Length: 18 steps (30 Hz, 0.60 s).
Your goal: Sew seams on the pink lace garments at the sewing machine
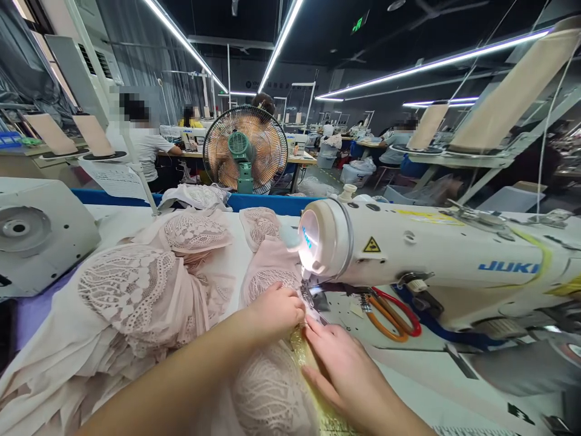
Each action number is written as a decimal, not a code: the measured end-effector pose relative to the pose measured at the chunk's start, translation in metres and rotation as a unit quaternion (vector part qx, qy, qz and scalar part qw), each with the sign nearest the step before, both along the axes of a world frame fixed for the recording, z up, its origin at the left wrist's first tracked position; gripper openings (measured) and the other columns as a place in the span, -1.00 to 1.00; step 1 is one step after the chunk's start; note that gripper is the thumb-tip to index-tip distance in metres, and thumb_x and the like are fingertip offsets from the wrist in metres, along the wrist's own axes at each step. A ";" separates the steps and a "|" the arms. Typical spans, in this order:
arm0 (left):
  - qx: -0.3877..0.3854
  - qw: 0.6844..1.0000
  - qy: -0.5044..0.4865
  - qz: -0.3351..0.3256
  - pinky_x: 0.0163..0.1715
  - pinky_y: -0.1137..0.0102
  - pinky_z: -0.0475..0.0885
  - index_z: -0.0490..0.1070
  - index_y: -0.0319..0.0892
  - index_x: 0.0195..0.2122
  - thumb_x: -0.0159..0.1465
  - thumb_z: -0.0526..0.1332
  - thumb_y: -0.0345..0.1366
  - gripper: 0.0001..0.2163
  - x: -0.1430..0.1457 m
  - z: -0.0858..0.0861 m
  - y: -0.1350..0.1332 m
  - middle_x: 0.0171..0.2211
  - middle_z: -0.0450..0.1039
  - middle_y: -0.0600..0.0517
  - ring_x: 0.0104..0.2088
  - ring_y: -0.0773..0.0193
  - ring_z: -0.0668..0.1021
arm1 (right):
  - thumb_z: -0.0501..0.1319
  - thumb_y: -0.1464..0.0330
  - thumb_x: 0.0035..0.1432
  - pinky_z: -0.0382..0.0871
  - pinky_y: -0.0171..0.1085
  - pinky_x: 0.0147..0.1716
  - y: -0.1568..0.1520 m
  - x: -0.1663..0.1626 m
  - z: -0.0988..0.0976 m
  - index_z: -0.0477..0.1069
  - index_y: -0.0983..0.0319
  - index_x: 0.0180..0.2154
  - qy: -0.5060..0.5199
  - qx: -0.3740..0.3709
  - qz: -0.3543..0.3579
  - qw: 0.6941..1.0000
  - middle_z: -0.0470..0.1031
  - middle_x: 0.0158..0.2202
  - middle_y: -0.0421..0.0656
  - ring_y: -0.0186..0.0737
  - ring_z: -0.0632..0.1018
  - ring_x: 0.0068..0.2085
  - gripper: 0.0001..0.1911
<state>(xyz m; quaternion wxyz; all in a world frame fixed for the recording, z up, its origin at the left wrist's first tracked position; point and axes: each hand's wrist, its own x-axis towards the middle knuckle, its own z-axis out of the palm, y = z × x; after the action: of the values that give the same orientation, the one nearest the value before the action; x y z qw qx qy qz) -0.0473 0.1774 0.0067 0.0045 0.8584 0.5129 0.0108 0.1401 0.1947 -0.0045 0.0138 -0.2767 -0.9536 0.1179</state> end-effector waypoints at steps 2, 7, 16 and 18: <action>-0.002 1.000 -0.016 0.003 0.06 0.21 0.19 0.45 -0.18 -0.21 0.27 0.14 -0.41 -0.87 -0.002 0.000 0.001 -0.11 0.49 0.03 0.01 0.16 0.38 | 0.11 0.35 0.14 0.38 0.08 -0.04 0.000 -0.004 0.001 0.34 0.39 0.08 -0.003 -0.001 -0.013 1.000 0.28 0.20 0.07 0.12 0.40 -0.01 -0.53; 0.006 0.999 -0.033 -0.010 0.08 0.15 0.15 0.46 -0.09 -0.17 0.29 0.16 -0.37 -0.86 -0.008 -0.002 0.000 -0.08 0.47 0.03 0.03 0.16 0.37 | 0.08 0.32 0.15 0.40 0.09 -0.05 0.001 -0.001 -0.005 0.32 0.43 0.11 -0.003 0.014 -0.002 1.000 0.26 0.20 0.10 0.15 0.41 0.02 -0.49; 0.005 1.000 -0.016 -0.012 0.11 0.10 0.11 0.47 -0.07 -0.18 0.30 0.17 -0.32 -0.88 -0.016 -0.005 0.012 -0.05 0.47 0.05 0.04 0.15 0.37 | 0.06 0.30 0.19 0.52 -0.07 -0.14 0.008 0.014 -0.028 0.41 0.49 0.02 0.113 0.142 0.064 0.981 0.39 0.10 0.14 0.05 0.51 -0.05 -0.53; 0.007 1.000 -0.011 -0.011 0.11 0.08 0.11 0.47 -0.07 -0.17 0.31 0.16 -0.32 -0.88 -0.018 -0.005 0.015 -0.06 0.47 0.05 0.04 0.15 0.37 | 0.07 0.31 0.19 0.54 -0.09 -0.16 0.008 0.014 -0.030 0.41 0.50 0.01 0.124 0.154 0.070 0.978 0.40 0.08 0.15 0.04 0.52 -0.07 -0.54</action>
<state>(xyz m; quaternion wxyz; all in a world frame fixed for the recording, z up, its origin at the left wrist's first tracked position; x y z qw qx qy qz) -0.0655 0.1926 0.0018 0.0040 0.8638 0.5032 0.0240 0.1540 0.2030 -0.0340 0.1663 -0.1875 -0.9681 0.0040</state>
